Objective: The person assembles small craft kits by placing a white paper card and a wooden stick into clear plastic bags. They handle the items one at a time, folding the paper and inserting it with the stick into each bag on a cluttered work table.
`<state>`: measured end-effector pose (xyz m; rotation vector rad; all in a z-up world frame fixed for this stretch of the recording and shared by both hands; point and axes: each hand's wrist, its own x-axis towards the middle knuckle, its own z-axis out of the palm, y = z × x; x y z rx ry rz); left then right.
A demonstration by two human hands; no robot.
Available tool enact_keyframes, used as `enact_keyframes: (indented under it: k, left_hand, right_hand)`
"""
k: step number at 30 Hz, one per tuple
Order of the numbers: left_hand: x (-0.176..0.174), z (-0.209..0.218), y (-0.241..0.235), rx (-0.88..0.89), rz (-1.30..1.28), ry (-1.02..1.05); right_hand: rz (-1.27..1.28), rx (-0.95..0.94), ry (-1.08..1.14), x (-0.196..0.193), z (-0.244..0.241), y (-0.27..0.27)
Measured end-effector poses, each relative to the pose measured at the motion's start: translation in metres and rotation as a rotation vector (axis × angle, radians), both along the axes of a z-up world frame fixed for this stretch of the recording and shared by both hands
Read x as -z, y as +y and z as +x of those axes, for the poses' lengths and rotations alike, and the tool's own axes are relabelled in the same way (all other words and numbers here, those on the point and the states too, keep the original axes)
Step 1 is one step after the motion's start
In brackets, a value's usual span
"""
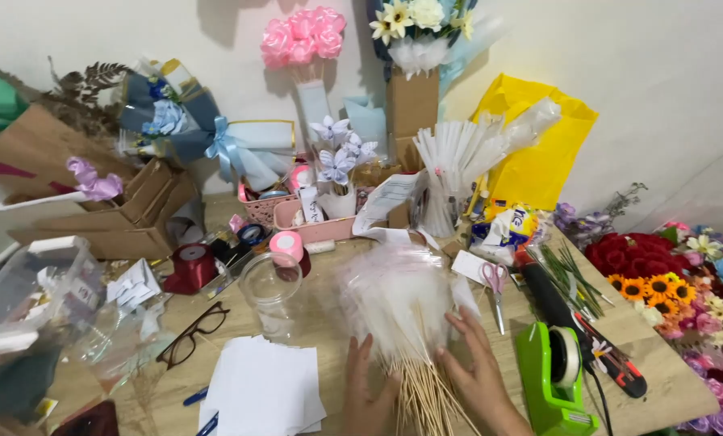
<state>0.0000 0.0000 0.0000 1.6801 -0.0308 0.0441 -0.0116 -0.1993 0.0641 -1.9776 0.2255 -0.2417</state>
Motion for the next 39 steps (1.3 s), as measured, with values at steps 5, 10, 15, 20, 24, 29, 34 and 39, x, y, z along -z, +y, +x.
enact_keyframes:
  k: [5, 10, 15, 20, 24, 29, 34, 39]
  left_hand:
    - [-0.015, 0.005, 0.127, -0.308, 0.423, -0.337]
    - [-0.026, -0.004, 0.216, -0.529, 0.726, -0.039]
    - [0.011, -0.015, 0.251, -0.623, 1.152, 0.131]
    - [0.028, -0.024, 0.257, -0.564, 1.113, 0.106]
    - [0.036, -0.028, 0.255, -0.522, 1.101, 0.001]
    - [0.036, -0.033, 0.25, -0.572, 1.124, -0.197]
    - [0.025, -0.042, 0.239, -0.599, 1.185, -0.257]
    - [-0.005, -0.054, 0.239, -0.779, 1.447, -0.421]
  right_hand:
    - [-0.036, -0.067, -0.271, -0.012, 0.001, -0.002]
    - [0.214, -0.274, -0.135, -0.034, -0.012, 0.07]
    - [0.224, -0.564, -0.141, -0.02, -0.01, 0.116]
    - [0.217, -0.557, -0.016, -0.011, -0.008, 0.129]
    - [0.102, -0.581, 0.034, 0.004, -0.003, 0.139]
    - [-0.301, -0.774, -0.274, 0.003, 0.004, 0.186]
    - [-0.491, -0.915, -0.553, 0.052, 0.02, 0.226]
    - [-0.66, -0.91, -0.441, 0.087, 0.024, 0.229]
